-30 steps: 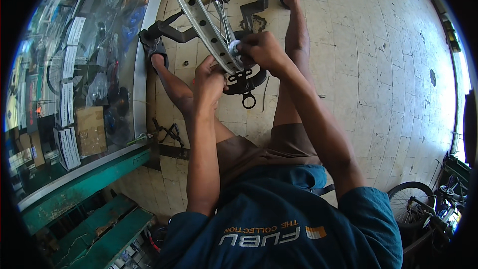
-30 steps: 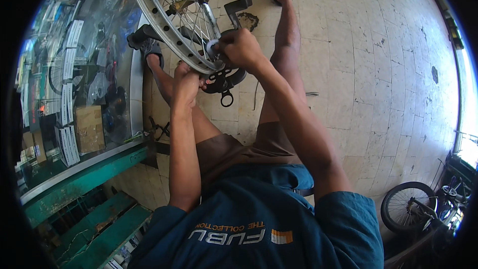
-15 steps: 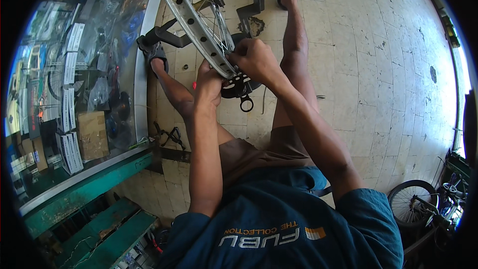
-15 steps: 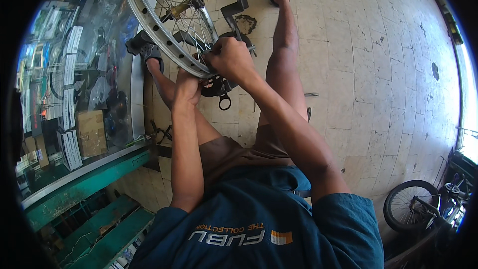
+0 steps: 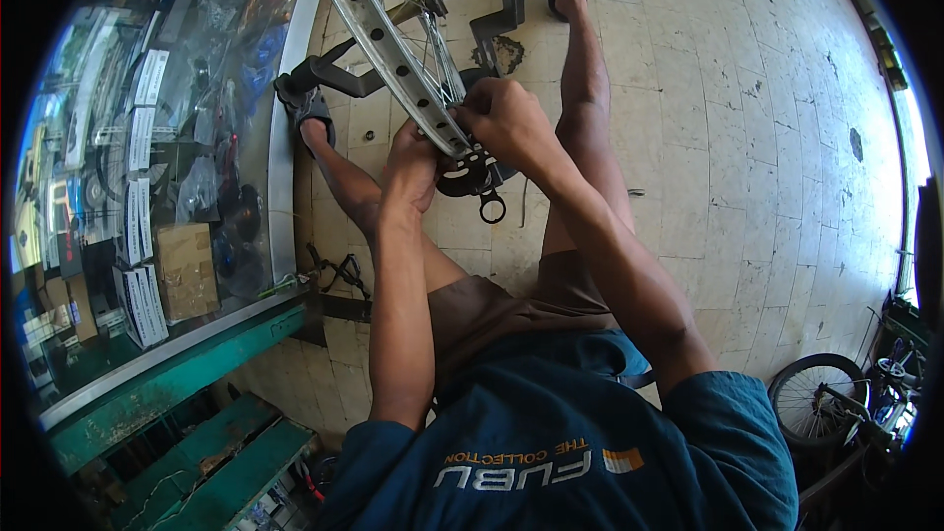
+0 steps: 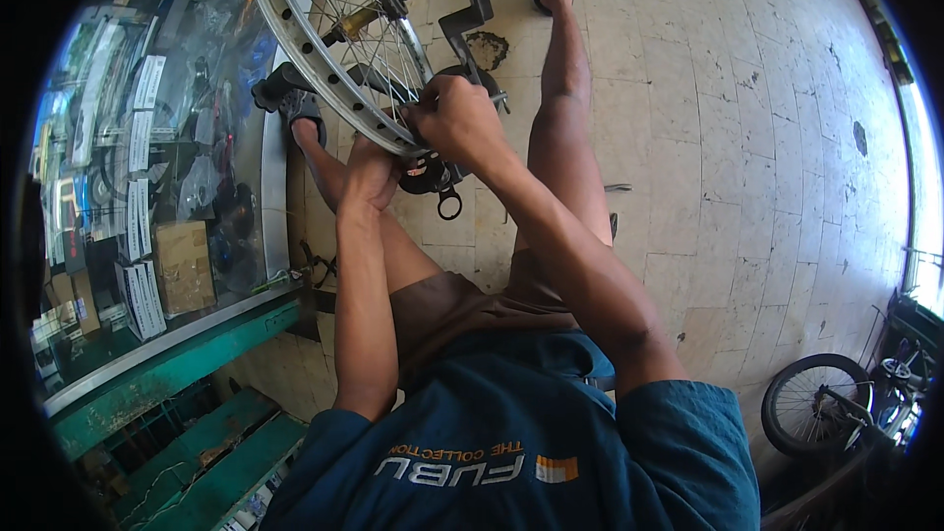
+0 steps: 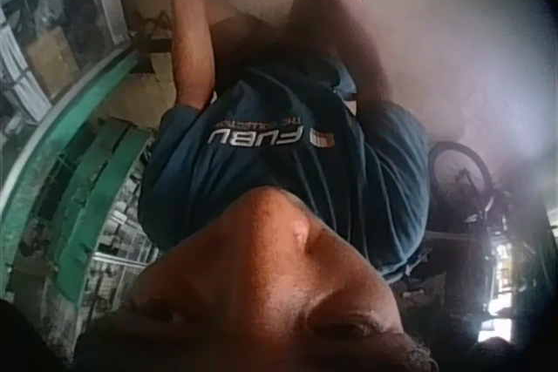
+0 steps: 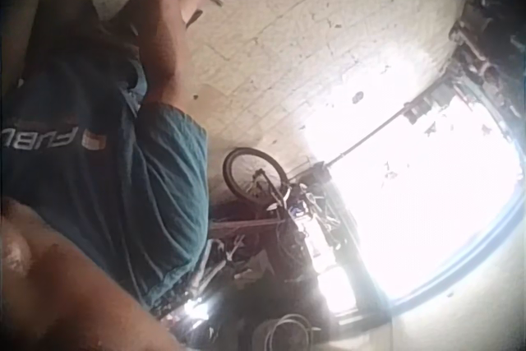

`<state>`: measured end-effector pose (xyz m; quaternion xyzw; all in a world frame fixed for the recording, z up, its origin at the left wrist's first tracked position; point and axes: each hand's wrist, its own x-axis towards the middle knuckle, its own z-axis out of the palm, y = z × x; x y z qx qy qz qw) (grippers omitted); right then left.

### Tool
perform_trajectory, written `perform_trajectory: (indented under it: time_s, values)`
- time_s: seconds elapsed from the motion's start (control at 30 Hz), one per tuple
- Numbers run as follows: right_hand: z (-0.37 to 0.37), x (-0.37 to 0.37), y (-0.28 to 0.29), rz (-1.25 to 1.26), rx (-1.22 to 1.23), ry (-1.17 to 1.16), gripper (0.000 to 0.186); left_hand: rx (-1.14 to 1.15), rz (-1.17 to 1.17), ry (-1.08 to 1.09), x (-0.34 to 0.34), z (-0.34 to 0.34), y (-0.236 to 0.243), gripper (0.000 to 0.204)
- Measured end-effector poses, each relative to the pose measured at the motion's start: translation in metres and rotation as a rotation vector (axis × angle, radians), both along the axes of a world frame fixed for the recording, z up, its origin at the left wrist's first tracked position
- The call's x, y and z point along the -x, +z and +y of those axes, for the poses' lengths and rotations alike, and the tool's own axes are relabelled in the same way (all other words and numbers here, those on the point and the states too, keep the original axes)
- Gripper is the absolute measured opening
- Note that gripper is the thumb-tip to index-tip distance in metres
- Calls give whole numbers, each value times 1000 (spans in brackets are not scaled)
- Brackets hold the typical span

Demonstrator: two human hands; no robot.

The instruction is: The recorder is truing a bicycle wheel by adjusting the spoke tension with a spoke wrench while the wheel is mounted on a truing stand.

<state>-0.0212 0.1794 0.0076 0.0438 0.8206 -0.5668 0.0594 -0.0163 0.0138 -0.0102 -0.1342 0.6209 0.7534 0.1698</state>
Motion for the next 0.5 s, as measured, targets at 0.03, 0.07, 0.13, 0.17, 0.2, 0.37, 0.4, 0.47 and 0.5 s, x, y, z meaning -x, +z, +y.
perform_trajectory:
  time_s: [0.03, 0.07, 0.13, 0.17, 0.2, 0.37, 0.4, 0.47, 0.5]
  values:
    - [0, 0, 1, 0, 0, 0, 28, 0, 0, 0, 0, 1, 0, 19]
    - [1, -1, 1, 2, 7, -1, 28, 20, 14, 6, -1, 2, -2, 19]
    - [4, -2, 0, 4, 19, -4, 28, 59, 41, 17, -1, 5, -4, 18]
    - [4, -2, 0, 5, 26, -5, 29, 79, 55, 22, -1, 5, -5, 18]
    - [5, -3, 0, 5, 25, -6, 29, 79, 54, 21, -1, 5, -5, 18]
    - [4, -3, -4, 22, -41, 5, 30, 108, 25, 41, 0, 1, -5, 15]
    - [5, -1, -5, 1, 6, 12, 31, 140, 36, 35, 1, -1, -5, 14]
    - [6, 3, -8, -39, 99, 23, 32, 204, 58, 23, 2, -5, -5, 13]
    - [6, 4, -10, -59, 146, 28, 33, 236, 69, 15, 2, -5, -6, 12]
